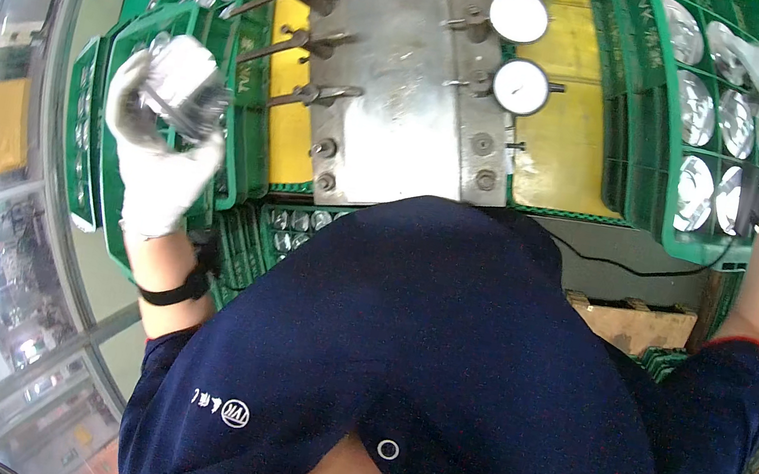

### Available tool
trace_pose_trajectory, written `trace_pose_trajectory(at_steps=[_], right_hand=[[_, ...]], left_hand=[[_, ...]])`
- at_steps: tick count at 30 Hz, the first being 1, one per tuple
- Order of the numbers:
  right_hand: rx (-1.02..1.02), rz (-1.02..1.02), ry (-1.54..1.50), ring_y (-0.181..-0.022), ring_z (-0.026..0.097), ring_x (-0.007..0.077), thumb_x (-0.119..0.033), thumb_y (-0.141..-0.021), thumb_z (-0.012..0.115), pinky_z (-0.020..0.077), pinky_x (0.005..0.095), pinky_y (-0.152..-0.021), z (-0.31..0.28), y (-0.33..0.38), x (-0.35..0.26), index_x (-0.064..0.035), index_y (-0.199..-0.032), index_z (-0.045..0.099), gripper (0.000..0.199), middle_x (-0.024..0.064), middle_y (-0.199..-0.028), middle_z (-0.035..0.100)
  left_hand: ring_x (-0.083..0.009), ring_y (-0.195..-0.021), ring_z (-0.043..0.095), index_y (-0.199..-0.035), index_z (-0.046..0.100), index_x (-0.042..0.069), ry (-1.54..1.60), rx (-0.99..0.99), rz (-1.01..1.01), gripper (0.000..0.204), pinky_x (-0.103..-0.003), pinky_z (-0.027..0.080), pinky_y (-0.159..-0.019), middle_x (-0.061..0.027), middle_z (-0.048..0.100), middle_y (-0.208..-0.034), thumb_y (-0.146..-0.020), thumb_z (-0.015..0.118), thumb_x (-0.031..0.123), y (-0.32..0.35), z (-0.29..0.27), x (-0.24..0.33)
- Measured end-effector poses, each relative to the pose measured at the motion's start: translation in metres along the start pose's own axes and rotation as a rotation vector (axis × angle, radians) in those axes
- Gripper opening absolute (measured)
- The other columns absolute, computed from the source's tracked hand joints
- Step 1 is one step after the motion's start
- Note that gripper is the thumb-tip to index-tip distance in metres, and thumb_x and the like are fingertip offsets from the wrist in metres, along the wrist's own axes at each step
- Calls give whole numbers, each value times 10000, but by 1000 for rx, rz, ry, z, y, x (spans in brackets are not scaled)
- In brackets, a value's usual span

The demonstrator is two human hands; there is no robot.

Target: Testing and inspecting metal pistons using a measurement jig with dial indicators and organizing them into crates.

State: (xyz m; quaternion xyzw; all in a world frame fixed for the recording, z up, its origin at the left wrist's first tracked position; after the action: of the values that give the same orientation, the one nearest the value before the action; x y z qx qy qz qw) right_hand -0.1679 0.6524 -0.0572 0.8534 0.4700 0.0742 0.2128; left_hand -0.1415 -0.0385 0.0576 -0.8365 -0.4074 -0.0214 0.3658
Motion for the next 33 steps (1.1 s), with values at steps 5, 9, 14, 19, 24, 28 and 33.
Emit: trace_pose_trajectory(at_steps=[5,9,14,19,24,28,33], right_hand=[[225,-253,-438,-687,584,99,-467,-924,602,533,256,-622,-13,74,-40,-56,-1319,607,570,59,-1038,682],[28,-576,-739,-764,652,121,-362,-949,639,572,264,-703,23,202,-172,-53,-1263,645,441,81,-1011,685],[-509,-707,-820,-759,673,108,-256,-940,674,555,246,-714,100,266,-246,-21,-1227,655,371,86,-925,712],[-838,-480,-1147,-786,690,203,-142,-969,618,601,319,-720,167,275,-266,3,-1479,375,584,149,-1112,624],[-919,-385,-1400,-818,689,225,-150,-970,620,626,365,-724,195,287,-281,-64,-1578,148,774,183,-1210,593],[-836,-445,-1450,-848,697,235,-134,-946,640,622,372,-734,199,284,-293,-111,-1595,69,864,182,-1215,604],[-795,-453,-1443,-748,705,229,-132,-943,629,612,347,-666,206,278,-298,-161,-1603,43,883,188,-1143,650]], left_hand=[[-357,-1248,495,-1293,494,48,347,-70,93,677,-470,414,-1057,-225,458,-1339,-672,752,121,5,35,30],[-398,-1196,539,-1249,573,35,173,-273,148,648,-450,439,-1030,-210,571,-1266,-616,713,37,-1,60,66],[-397,-1197,532,-1303,563,79,175,-612,200,694,-465,437,-1029,-200,555,-1302,-617,614,-12,3,116,80],[-424,-1234,498,-1335,537,64,129,-531,220,711,-486,436,-1036,-215,507,-1360,-629,613,23,15,127,74],[-371,-1213,540,-1376,506,65,64,-450,93,770,-449,447,-1035,-203,515,-1357,-691,808,243,24,137,53],[-364,-1177,559,-1388,488,62,117,-416,31,827,-417,462,-1029,-187,534,-1316,-677,849,281,16,150,43],[-373,-1203,538,-1403,468,58,148,-355,54,861,-419,458,-1037,-195,525,-1315,-654,860,222,12,156,38]])
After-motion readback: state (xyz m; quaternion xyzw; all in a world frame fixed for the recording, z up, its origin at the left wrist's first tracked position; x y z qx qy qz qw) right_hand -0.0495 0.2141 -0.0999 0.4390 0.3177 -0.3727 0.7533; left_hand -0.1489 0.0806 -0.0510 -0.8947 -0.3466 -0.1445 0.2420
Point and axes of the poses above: each hand's wrist, its own y-axis away from the middle knuckle, its own z-axis out of the palm, x = y × z, the point moved 6 cm from there along -y, towards the middle knuckle
